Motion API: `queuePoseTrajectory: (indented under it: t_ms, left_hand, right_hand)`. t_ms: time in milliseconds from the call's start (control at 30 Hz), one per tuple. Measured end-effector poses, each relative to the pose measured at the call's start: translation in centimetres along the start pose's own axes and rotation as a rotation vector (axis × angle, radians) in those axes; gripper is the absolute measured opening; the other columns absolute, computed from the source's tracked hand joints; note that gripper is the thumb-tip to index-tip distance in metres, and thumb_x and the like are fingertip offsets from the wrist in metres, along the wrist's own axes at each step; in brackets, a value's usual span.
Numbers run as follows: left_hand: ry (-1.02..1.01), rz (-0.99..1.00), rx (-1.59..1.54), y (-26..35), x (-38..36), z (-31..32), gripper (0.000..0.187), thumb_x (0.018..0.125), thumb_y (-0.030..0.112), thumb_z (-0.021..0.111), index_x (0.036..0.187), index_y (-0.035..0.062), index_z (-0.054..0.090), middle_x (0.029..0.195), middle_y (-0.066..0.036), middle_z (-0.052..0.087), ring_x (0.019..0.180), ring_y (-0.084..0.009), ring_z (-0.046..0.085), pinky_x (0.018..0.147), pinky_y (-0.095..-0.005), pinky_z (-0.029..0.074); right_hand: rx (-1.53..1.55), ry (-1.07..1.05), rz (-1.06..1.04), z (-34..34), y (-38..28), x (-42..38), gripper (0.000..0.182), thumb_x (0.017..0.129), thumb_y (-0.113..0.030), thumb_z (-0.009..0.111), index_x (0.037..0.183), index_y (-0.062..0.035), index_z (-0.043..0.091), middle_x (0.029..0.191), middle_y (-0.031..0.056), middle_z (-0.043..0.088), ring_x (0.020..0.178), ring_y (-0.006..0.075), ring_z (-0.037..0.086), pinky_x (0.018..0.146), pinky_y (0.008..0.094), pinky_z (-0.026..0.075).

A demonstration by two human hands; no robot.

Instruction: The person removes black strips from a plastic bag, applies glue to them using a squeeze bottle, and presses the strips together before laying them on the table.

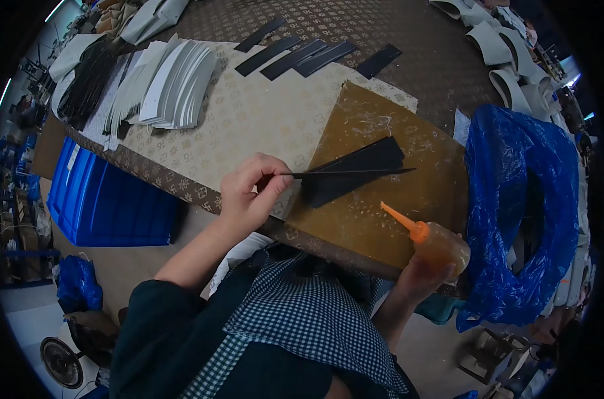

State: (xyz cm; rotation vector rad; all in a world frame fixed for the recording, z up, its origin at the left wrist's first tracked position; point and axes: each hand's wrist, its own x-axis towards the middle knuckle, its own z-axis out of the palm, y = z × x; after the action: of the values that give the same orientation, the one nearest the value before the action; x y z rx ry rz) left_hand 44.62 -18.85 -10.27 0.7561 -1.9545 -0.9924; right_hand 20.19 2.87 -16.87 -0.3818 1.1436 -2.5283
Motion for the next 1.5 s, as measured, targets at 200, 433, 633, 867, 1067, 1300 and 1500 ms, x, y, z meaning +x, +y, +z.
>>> queuePoseTrajectory:
  t_ms: [200, 433, 633, 867, 1067, 1300, 1500]
  left_hand:
    - [0.075, 0.424, 0.126, 0.2, 1.4, -0.3, 0.018, 0.075, -0.009, 0.064, 0.09, -0.0002, 0.061, 0.087, -0.013, 0.067, 0.066, -0.0196, 0.057, 0.058, -0.0272, 0.043]
    - [0.065, 0.552, 0.182, 0.9, 2.5, -1.0, 0.024, 0.072, -0.013, 0.063, 0.092, -0.0004, 0.059, 0.089, -0.015, 0.068, 0.067, -0.0208, 0.058, 0.059, -0.0298, 0.043]
    - [0.077, 0.517, 0.161, 0.6, 2.6, -0.7, 0.024, 0.073, -0.012, 0.063, 0.093, -0.0004, 0.06, 0.089, -0.016, 0.068, 0.066, -0.0218, 0.058, 0.059, -0.0288, 0.043]
    - [0.132, -0.14, -0.21, -1.1, 1.0, 0.9, 0.008, 0.087, 0.004, 0.064, 0.093, 0.0009, 0.059, 0.073, 0.0, 0.058, 0.066, -0.0079, 0.054, 0.059, -0.0213, 0.042]
    - [0.048, -0.562, -0.386, -2.7, 0.4, 1.8, 0.01, 0.089, 0.012, 0.065, 0.087, 0.0033, 0.06, 0.07, 0.006, 0.054, 0.06, -0.0014, 0.046, 0.053, -0.0176, 0.037]
    - [-0.079, -0.612, -0.39, -3.2, 1.1, 1.2, 0.013, 0.086, 0.015, 0.069, 0.084, 0.0068, 0.059, 0.065, 0.006, 0.051, 0.053, -0.0011, 0.043, 0.046, -0.017, 0.031]
    - [-0.165, -0.588, -0.338, -3.6, 1.1, 1.1, 0.014, 0.086, 0.014, 0.069, 0.083, 0.006, 0.058, 0.067, 0.006, 0.052, 0.057, -0.0016, 0.044, 0.051, -0.0173, 0.034]
  right_hand:
    - [0.052, 0.036, 0.019, 0.0, -0.1, 0.0, 0.083, 0.083, -0.048, 0.067, 0.144, -0.0086, 0.026, 0.134, 0.0112, 0.043, 0.127, 0.0267, 0.042, 0.108, 0.0447, 0.035]
    - [0.097, 0.023, 0.047, 0.0, -0.3, 0.2, 0.084, 0.081, -0.048, 0.07, 0.143, -0.0109, 0.027, 0.133, 0.0114, 0.044, 0.125, 0.027, 0.045, 0.107, 0.0466, 0.038]
    - [0.122, -0.007, 0.046, -0.6, -0.3, 0.5, 0.083, 0.081, -0.047, 0.069, 0.143, -0.0103, 0.027, 0.134, 0.0113, 0.044, 0.125, 0.026, 0.045, 0.107, 0.046, 0.039]
    - [0.118, -0.01, 0.049, -0.6, -0.2, 0.4, 0.081, 0.083, -0.048, 0.066, 0.143, -0.0101, 0.027, 0.134, 0.0105, 0.044, 0.126, 0.0255, 0.044, 0.107, 0.0448, 0.039]
    - [0.156, -0.003, 0.053, -0.8, -0.2, 0.4, 0.082, 0.083, -0.047, 0.067, 0.143, -0.0095, 0.027, 0.134, 0.01, 0.045, 0.126, 0.0251, 0.044, 0.108, 0.0448, 0.038]
    - [0.117, 0.011, 0.039, -0.4, -0.2, 0.4, 0.082, 0.082, -0.046, 0.069, 0.143, -0.0083, 0.028, 0.134, 0.0104, 0.045, 0.126, 0.0256, 0.045, 0.107, 0.0453, 0.039]
    - [0.078, 0.011, 0.038, -0.5, -0.2, 0.4, 0.084, 0.081, -0.049, 0.068, 0.143, -0.008, 0.028, 0.133, 0.0107, 0.046, 0.125, 0.0258, 0.045, 0.106, 0.0453, 0.039]
